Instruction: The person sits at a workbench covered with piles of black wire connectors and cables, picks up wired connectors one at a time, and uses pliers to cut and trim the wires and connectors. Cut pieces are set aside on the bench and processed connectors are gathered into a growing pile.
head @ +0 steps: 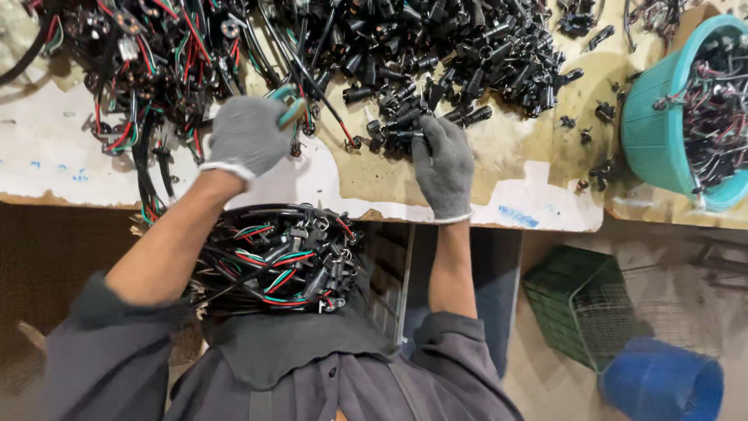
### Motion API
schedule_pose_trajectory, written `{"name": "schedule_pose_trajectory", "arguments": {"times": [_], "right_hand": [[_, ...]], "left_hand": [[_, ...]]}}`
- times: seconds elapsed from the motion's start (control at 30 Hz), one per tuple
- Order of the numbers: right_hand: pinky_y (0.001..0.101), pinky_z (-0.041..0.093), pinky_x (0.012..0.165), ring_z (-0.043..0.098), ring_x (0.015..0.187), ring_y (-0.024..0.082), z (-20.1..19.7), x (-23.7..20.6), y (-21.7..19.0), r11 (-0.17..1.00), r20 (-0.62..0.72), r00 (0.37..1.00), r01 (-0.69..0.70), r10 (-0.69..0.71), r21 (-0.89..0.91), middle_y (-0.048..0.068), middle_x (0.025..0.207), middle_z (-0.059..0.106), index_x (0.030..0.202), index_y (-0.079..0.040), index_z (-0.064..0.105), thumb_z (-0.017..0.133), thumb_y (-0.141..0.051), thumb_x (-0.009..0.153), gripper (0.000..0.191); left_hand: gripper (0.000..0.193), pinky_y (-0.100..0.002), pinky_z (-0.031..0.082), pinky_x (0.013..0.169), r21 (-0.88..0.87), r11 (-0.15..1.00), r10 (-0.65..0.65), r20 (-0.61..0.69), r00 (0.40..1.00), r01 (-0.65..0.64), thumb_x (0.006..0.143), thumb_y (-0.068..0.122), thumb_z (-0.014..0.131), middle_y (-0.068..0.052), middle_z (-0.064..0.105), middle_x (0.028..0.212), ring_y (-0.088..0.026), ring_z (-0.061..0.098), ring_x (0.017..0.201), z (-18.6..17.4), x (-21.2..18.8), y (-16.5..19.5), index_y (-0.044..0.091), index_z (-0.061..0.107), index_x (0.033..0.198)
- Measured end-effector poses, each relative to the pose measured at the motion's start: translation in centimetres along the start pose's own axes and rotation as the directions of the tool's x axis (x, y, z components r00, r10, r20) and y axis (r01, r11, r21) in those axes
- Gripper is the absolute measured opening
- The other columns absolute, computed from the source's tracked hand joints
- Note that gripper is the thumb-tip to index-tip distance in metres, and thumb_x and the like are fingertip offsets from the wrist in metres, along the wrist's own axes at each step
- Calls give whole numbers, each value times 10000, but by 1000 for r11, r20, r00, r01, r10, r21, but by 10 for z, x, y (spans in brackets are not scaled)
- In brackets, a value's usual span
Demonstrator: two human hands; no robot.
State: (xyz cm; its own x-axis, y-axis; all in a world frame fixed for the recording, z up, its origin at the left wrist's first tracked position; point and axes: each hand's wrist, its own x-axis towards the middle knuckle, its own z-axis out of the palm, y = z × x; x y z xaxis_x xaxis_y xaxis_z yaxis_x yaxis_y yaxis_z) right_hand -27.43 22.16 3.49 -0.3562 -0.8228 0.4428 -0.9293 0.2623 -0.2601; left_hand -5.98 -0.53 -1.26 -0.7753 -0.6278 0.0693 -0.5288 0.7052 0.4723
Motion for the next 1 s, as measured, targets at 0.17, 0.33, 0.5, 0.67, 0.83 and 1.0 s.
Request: {"name": "schedule_pose_trajectory", "arguments": {"times": [0.17,0.33,0.5,0.67,0.83,1.0], "right_hand": [[453,528,897,650,1046,339,7,-23,24,991,85,993,-71,81,-110,113,1112,677,1188,-80,673,765,-75,894,308],[406,541,657,687,788,289,37,-27,2,973,23,976,-213,216,-83,109,929,694,1125,-117,664,789,-237,917,271],[463,527,580,693,690,336,57,-3,-42,909,-106,920,-390,377,-149,114,838,710,1116,-123,677,813,-320,862,350],[411,554,659,709,773,296,58,-2,-37,932,-61,941,-338,333,-130,127,919,715,1155,-73,658,787,-210,868,343],[315,606,818,702,931,201,42,-14,-18,881,-233,922,-186,310,435,142,1042,683,1130,-50,632,808,-86,898,294],[332,586,958,690,1055,189,22,9,-7,224,-57,865,-65,499,972,92,1144,705,1233,-48,647,752,-2,966,290]], "left_hand": [[204,-468,535,672,-301,953,0,44,999,14,875,289,729,-176,688,800,-382,692,722,-8,-56,-25,134,797,990],[208,-474,535,698,-59,998,5,-295,955,-24,983,308,710,-171,712,953,-367,690,800,2,-68,-6,147,801,1078],[514,-497,554,545,170,984,-63,50,997,53,680,550,779,-204,695,858,-381,706,696,14,-14,3,68,765,859],[196,-530,552,777,63,998,-17,43,999,14,810,285,695,-185,722,883,-388,710,857,4,-22,-14,108,772,844],[358,-526,536,765,-153,985,-50,171,984,77,923,399,677,-243,691,842,-425,691,810,1,-63,-15,52,756,884],[236,-530,539,720,-56,993,117,207,971,-108,851,279,709,-244,670,924,-438,685,817,-12,-61,-14,76,757,960]]}}
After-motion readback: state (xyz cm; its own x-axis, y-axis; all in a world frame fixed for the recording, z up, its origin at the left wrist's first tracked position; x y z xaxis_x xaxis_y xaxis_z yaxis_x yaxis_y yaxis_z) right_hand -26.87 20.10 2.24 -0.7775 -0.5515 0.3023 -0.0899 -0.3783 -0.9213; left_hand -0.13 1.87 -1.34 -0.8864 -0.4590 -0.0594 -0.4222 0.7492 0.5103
